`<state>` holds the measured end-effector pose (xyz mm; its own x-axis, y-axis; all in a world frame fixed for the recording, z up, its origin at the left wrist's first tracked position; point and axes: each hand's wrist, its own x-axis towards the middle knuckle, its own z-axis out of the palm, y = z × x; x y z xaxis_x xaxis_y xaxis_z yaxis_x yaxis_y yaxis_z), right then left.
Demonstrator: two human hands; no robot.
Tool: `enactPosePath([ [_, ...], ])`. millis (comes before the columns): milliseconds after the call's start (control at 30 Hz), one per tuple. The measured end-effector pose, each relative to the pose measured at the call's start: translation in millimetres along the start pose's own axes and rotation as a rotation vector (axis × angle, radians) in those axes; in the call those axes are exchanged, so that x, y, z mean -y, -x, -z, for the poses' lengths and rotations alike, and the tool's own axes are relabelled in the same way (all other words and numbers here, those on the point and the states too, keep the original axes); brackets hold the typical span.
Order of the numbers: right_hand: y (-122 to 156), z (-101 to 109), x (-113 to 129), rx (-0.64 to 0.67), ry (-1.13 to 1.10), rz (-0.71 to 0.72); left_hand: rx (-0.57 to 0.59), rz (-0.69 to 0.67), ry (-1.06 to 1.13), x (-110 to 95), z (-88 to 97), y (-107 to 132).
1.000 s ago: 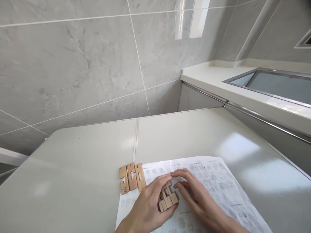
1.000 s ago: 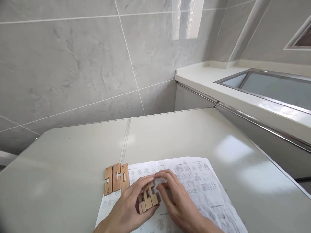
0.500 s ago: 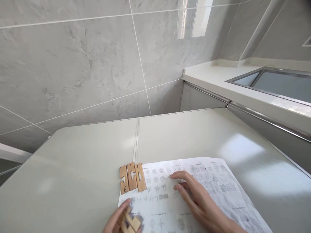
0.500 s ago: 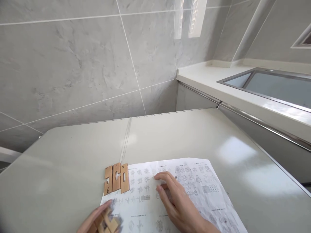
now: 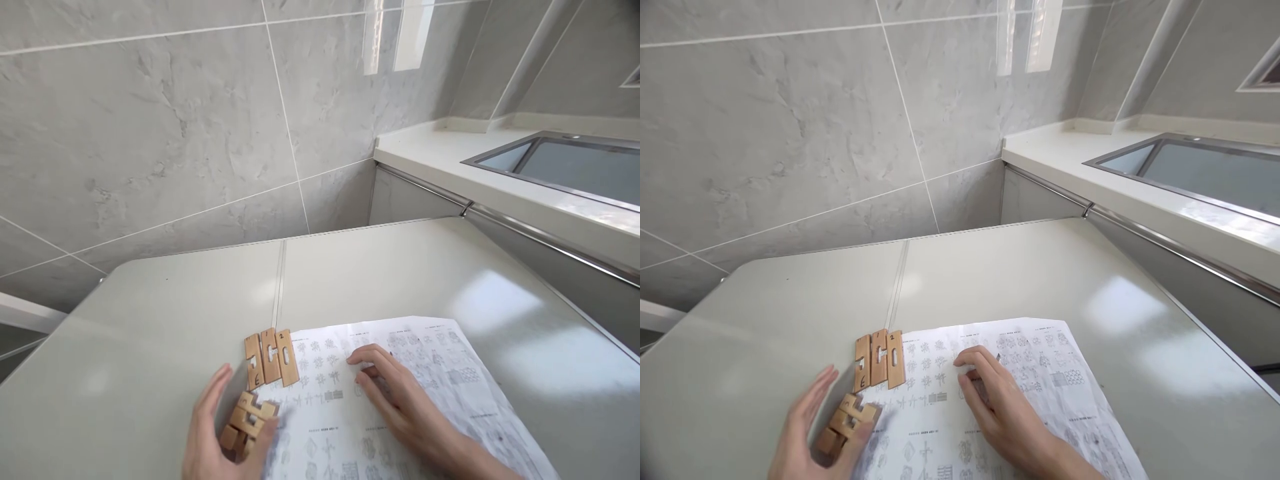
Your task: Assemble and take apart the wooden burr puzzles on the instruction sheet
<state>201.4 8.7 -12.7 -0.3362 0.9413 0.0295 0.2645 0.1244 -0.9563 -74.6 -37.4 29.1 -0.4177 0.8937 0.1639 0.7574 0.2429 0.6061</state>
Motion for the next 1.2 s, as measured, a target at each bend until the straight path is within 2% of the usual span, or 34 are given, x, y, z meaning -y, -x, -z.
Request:
enactPosePath([
  [100,-1,1,2,0.009,0.002,-0.005,-0.076,-0.144,0.090,8,6.7,-47],
  [167,-1,1,2,0.011,0.005,0.005,-0.099,-0.172,0.218,12,4.3,-89],
  [233,-1,1,3,0.008,0.010,0.021,-0.057,-0.131,0.300,15,-5.9,-130],
  [300,0,2,2,0.005,0.016,0.033,0.049,-0.112,0.372,17,-21.9,-165],
  [367,0,2,1,0.004,0.023,0.042,0.138,-0.083,0.453,18,-39.4,-188],
  [400,-1,2,1,0.004,0.027,0.046,0.132,-0.076,0.458,19,-47.0,-194],
  [533,-2,2,-2,0.000,0.037,0.067,0.119,-0.087,0.439,22,-62.2,-198],
  [1200,-3,4,2,0.026,0.096,0.074,0.183,-0.137,0.268,17,-58.3,-189],
])
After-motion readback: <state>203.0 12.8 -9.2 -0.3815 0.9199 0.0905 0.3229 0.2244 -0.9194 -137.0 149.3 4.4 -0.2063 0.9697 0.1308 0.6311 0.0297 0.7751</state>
